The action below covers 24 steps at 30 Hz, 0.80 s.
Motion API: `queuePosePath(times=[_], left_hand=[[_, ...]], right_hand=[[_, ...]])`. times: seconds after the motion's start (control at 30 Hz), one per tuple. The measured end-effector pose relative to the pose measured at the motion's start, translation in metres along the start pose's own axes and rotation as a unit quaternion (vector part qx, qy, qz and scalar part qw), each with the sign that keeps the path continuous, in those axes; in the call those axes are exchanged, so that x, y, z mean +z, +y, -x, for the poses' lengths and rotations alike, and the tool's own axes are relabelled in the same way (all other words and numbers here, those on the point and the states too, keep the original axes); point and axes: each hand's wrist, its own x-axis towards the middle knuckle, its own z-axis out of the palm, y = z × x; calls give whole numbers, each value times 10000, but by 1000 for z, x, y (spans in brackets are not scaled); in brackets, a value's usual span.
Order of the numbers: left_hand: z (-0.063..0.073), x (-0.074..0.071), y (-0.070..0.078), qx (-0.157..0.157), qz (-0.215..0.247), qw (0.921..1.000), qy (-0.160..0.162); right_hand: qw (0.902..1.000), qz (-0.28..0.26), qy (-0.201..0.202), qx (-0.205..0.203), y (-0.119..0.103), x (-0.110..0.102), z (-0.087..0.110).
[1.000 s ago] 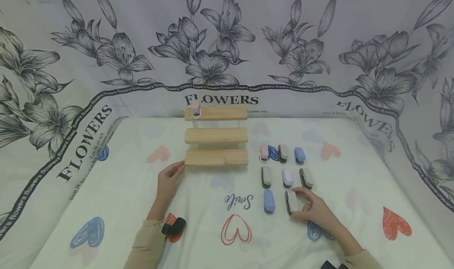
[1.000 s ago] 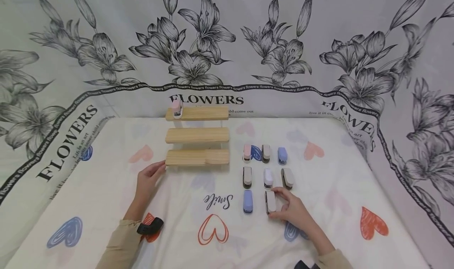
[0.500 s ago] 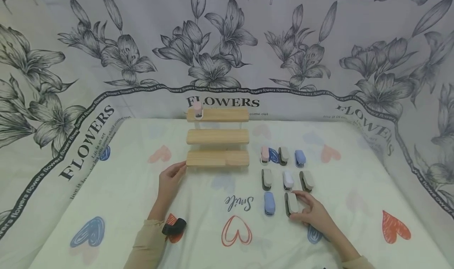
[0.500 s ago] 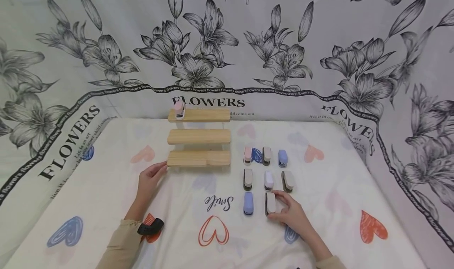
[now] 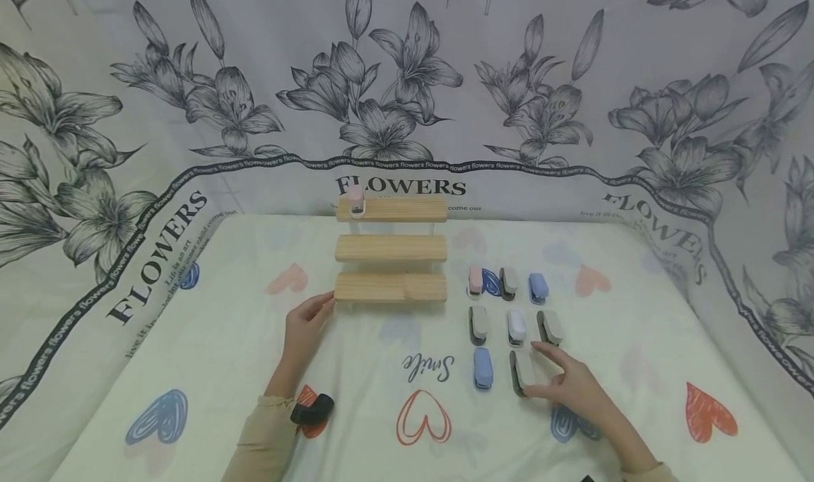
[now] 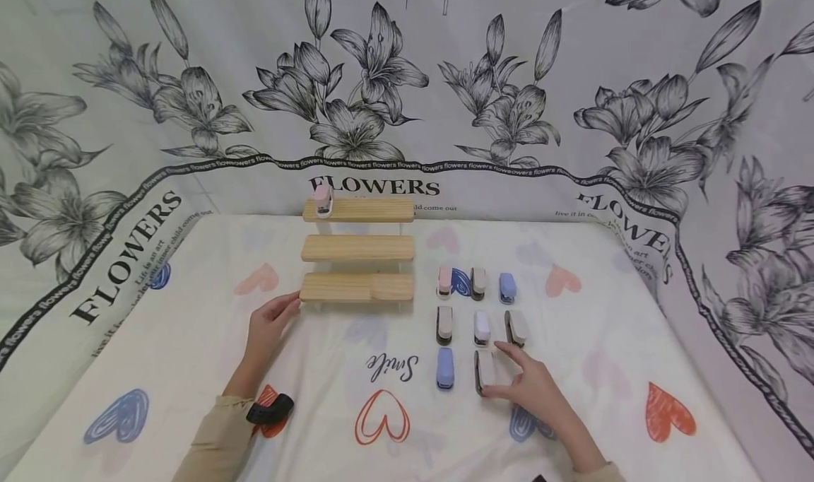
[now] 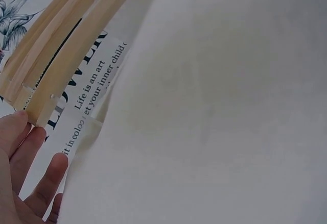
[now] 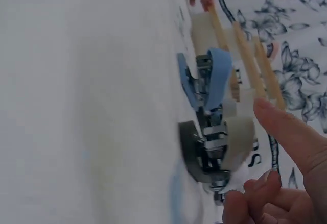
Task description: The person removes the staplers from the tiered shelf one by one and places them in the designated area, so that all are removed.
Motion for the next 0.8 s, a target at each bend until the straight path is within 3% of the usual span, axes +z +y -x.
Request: queuePosePath(times=[0.07, 0.17, 0.33, 0.57, 0.8], left_hand=[[3, 0, 9, 23, -4, 10000, -35], [2, 0, 8, 64, 26, 10000, -23], [0, -1, 4, 10, 133, 9999, -1], [4, -1, 26, 259, 220, 9994, -18], [-1, 0, 8, 223, 140, 9996, 68]], right_hand=[[9997, 200, 86, -117, -8, -9, -1], [9979, 411, 197, -453, -24, -24, -8], [9937, 319, 162, -1064, -55, -35, -35], [9837, -89, -104, -1791, -102, -18, -90], [9771, -847, -293, -1931, -150, 8, -146]])
